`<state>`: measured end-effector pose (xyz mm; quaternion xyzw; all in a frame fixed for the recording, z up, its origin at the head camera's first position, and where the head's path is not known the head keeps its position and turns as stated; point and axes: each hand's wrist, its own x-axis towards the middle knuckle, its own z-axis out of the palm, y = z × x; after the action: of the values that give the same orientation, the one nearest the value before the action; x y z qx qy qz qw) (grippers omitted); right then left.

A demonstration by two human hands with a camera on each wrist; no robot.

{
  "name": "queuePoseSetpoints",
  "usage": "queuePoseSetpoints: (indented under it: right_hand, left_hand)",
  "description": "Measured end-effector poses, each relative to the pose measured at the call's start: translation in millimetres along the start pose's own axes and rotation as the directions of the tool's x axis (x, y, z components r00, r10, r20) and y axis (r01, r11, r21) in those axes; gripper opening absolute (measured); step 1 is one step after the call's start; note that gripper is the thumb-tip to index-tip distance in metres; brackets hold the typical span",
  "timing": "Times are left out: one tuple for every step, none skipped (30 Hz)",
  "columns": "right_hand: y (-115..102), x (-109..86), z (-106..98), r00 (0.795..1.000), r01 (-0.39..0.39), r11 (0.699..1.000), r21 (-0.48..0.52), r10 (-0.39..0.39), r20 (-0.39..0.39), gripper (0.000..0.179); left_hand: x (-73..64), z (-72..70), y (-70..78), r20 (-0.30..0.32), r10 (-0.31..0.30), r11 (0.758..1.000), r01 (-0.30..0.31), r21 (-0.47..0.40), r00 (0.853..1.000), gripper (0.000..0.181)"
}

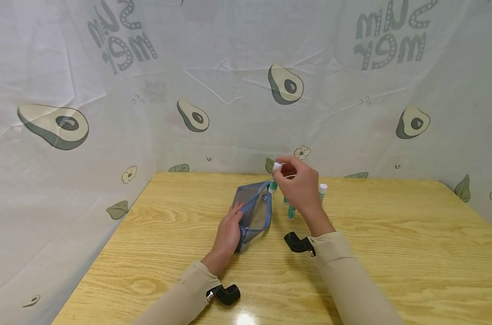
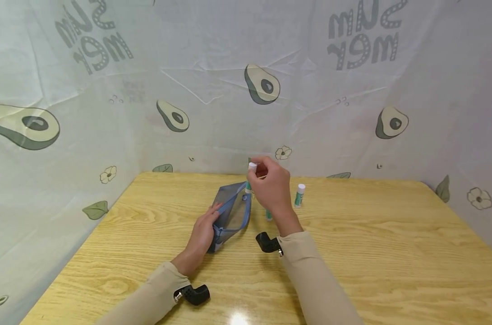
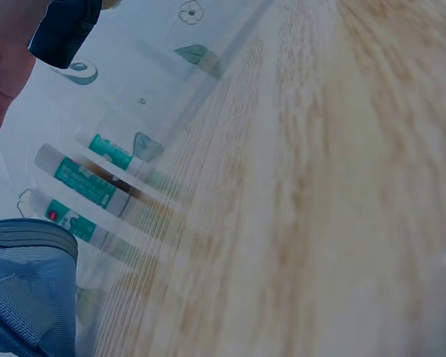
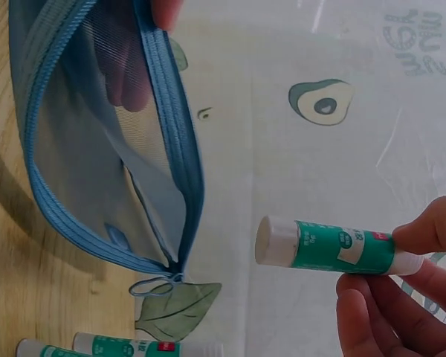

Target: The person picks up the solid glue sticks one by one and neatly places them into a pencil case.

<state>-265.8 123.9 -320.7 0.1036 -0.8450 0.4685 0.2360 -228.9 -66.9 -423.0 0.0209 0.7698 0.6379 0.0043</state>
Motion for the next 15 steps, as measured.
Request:
queuePoseSetpoints:
  right_hand:
    - [1, -0.7, 1, 1.0, -0.006, 1.0, -0.004, 0.006, 0.002, 0.03]
    - [2, -1.1, 2, 1.0, -0.011, 1.0, -0.006, 0.011, 0.003, 0.03]
    - [3, -1.6, 3, 1.0, -0.015, 1.0, -0.009, 0.015, 0.004, 0.029]
    - [4, -1.9, 4, 1.0, -0.018, 1.0, -0.013, 0.018, 0.005, 0.029]
    - [5, -2.2, 5, 1.0, -0.022, 1.0, -0.016, 0.022, 0.006, 0.029]
    - [6, -2.3, 6, 1.0, -0.026, 0.999, -0.022, 0.026, 0.007, 0.028]
    - [7, -2.4, 7, 1.0, -0.03, 0.999, -0.033, 0.03, 0.009, 0.028]
    - [7, -2.5, 8, 0.999, -0.034, 0.998, -0.043, 0.035, 0.012, 0.028]
    - [7, -2.8, 10, 0.999, -0.04, 0.998, -0.055, 0.041, 0.017, 0.027]
    - [8, -2.9, 11, 0.999, -0.044, 0.997, -0.065, 0.046, 0.021, 0.027]
    - [8, -3.2, 11, 0.998, -0.048, 0.996, -0.075, 0.051, 0.026, 0.027]
    - [8, -3.6, 12, 0.998, -0.051, 0.995, -0.085, 0.054, 0.03, 0.027]
    - [8, -4.1, 13, 0.998, -0.052, 0.994, -0.091, 0.055, 0.032, 0.027]
    - [8, -4.6, 13, 0.998, -0.052, 0.994, -0.097, 0.056, 0.032, 0.027]
    - [8, -5.0, 13, 0.998, -0.051, 0.993, -0.105, 0.054, 0.03, 0.026]
  left_hand:
    - [-0.1, 0.1, -0.3, 0.002, -0.004, 1.0, 0.004, -0.005, 1.0, 0.051]
    - [-0.3, 0.2, -0.4, 0.002, -0.008, 1.0, 0.008, -0.011, 1.0, 0.051]
    - [-0.6, 0.2, -0.4, 0.002, -0.012, 1.0, 0.012, -0.017, 1.0, 0.051]
    - [-0.8, 0.2, -0.2, 0.001, -0.017, 1.0, 0.017, -0.021, 1.0, 0.051]
    - [-0.9, 0.2, 0.0, -0.001, -0.019, 1.0, 0.019, -0.023, 1.0, 0.051]
    - [-1.0, 0.2, 0.3, -0.004, -0.02, 1.0, 0.02, -0.024, 1.0, 0.051]
    - [-1.2, 0.1, 0.7, -0.005, -0.022, 0.999, 0.022, -0.025, 1.0, 0.051]
    - [-1.4, 0.2, 0.9, -0.008, -0.023, 0.999, 0.023, -0.025, 1.0, 0.051]
    - [-1.4, 0.3, 1.2, -0.009, -0.023, 0.999, 0.023, -0.024, 1.0, 0.051]
    - [-1.4, 0.4, 1.3, -0.012, -0.023, 0.999, 0.023, -0.023, 1.0, 0.051]
    - [-1.3, 0.5, 1.4, -0.013, -0.023, 0.999, 0.022, -0.024, 1.0, 0.051]
    - [-1.3, 0.6, 1.4, -0.014, -0.021, 0.999, 0.021, -0.025, 1.0, 0.051]
    - [-1.1, 0.8, 1.2, -0.016, -0.021, 0.999, 0.02, -0.026, 1.0, 0.051]
    - [-0.7, 0.9, 0.9, -0.017, -0.02, 0.999, 0.019, -0.028, 1.0, 0.051]
    - [-0.4, 1.0, 0.5, -0.017, -0.018, 0.999, 0.018, -0.032, 1.0, 0.051]
